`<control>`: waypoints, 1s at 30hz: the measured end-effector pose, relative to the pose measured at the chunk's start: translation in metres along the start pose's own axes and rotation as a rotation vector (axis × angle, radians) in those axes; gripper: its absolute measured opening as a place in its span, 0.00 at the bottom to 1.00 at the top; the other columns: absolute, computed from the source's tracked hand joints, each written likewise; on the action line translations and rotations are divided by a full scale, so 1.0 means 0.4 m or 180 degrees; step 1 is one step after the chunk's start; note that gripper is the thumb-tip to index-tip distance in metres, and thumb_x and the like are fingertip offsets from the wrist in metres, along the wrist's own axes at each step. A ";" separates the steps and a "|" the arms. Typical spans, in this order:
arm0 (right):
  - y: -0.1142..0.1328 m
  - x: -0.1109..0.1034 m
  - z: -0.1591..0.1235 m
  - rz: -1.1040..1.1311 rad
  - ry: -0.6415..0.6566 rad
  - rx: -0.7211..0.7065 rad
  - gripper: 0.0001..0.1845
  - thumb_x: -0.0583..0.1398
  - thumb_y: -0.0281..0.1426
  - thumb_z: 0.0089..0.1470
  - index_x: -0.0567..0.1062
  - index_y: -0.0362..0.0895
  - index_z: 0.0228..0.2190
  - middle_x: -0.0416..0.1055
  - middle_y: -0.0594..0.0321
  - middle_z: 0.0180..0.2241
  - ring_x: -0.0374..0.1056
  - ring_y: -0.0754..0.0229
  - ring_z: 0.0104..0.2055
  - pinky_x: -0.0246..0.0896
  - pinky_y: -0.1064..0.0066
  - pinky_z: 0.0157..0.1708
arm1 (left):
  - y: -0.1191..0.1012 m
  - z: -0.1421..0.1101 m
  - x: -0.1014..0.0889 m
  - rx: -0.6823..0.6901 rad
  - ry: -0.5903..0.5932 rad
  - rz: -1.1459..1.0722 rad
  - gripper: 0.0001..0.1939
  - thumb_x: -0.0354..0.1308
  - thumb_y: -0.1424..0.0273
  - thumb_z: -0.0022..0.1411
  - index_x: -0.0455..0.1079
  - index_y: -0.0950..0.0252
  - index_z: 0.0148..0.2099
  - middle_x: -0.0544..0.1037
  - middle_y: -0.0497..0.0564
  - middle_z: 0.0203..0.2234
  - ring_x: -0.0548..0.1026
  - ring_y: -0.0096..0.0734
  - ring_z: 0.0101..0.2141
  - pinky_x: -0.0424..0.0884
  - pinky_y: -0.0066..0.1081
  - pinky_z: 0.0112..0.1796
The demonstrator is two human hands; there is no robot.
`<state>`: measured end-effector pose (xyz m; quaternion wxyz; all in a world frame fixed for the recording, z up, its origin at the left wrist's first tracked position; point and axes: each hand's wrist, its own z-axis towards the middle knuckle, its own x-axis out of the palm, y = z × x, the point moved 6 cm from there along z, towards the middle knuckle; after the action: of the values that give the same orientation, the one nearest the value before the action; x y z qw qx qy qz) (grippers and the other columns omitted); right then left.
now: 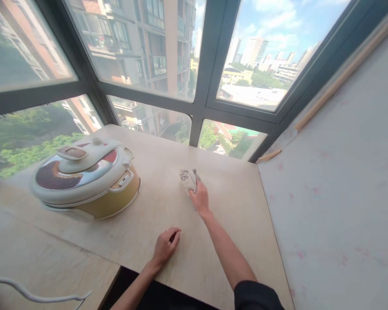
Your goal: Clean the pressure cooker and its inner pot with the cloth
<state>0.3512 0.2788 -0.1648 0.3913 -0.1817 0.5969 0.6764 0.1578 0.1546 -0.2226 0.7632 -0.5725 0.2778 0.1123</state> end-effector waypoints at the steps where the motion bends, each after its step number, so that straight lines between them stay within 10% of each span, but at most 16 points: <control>1: 0.063 0.061 0.031 0.0007 0.0178 -0.0102 0.26 0.55 0.31 0.55 0.70 0.40 0.55 0.73 0.48 0.51 0.66 0.47 0.55 0.58 0.55 0.59 | 0.000 -0.001 0.001 0.0008 0.0001 0.0014 0.13 0.50 0.68 0.68 0.76 0.63 0.39 0.83 0.53 0.32 0.81 0.35 0.32 0.73 0.31 0.34; 8: 0.368 0.407 0.148 0.0121 0.0955 -0.0509 0.15 0.57 0.26 0.57 0.71 0.37 0.47 0.73 0.41 0.49 0.65 0.44 0.54 0.57 0.53 0.57 | 0.004 -0.009 0.011 -0.0127 0.0082 0.0287 0.11 0.50 0.73 0.65 0.72 0.62 0.33 0.78 0.50 0.25 0.75 0.32 0.25 0.66 0.29 0.29; 13: 0.420 0.480 0.150 0.0262 0.1288 -0.0635 0.24 0.61 0.28 0.56 0.68 0.34 0.54 0.70 0.36 0.55 0.63 0.41 0.60 0.55 0.49 0.61 | 0.007 -0.010 0.015 -0.0212 0.0073 0.0358 0.11 0.50 0.75 0.63 0.68 0.61 0.29 0.75 0.50 0.22 0.73 0.33 0.24 0.62 0.30 0.27; 20: 0.249 0.300 0.025 0.0620 0.1400 -0.0773 0.32 0.60 0.36 0.58 0.65 0.42 0.63 0.61 0.47 0.67 0.56 0.49 0.69 0.51 0.53 0.67 | 0.005 -0.009 0.010 -0.0096 0.0140 0.0130 0.12 0.50 0.71 0.67 0.75 0.62 0.38 0.81 0.52 0.28 0.77 0.34 0.28 0.69 0.31 0.32; 30: -0.192 -0.125 -0.443 0.1442 0.0161 0.1072 0.26 0.61 0.54 0.54 0.81 0.46 0.41 0.81 0.49 0.44 0.76 0.45 0.49 0.67 0.48 0.56 | -0.005 -0.010 -0.014 -0.0184 0.0103 -0.0172 0.15 0.49 0.64 0.68 0.77 0.62 0.38 0.84 0.53 0.33 0.81 0.36 0.33 0.75 0.33 0.36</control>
<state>0.4007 0.0934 -0.2193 0.2398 0.0071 0.7359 0.6332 0.1531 0.1511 -0.2185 0.7444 -0.6034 0.2711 0.0903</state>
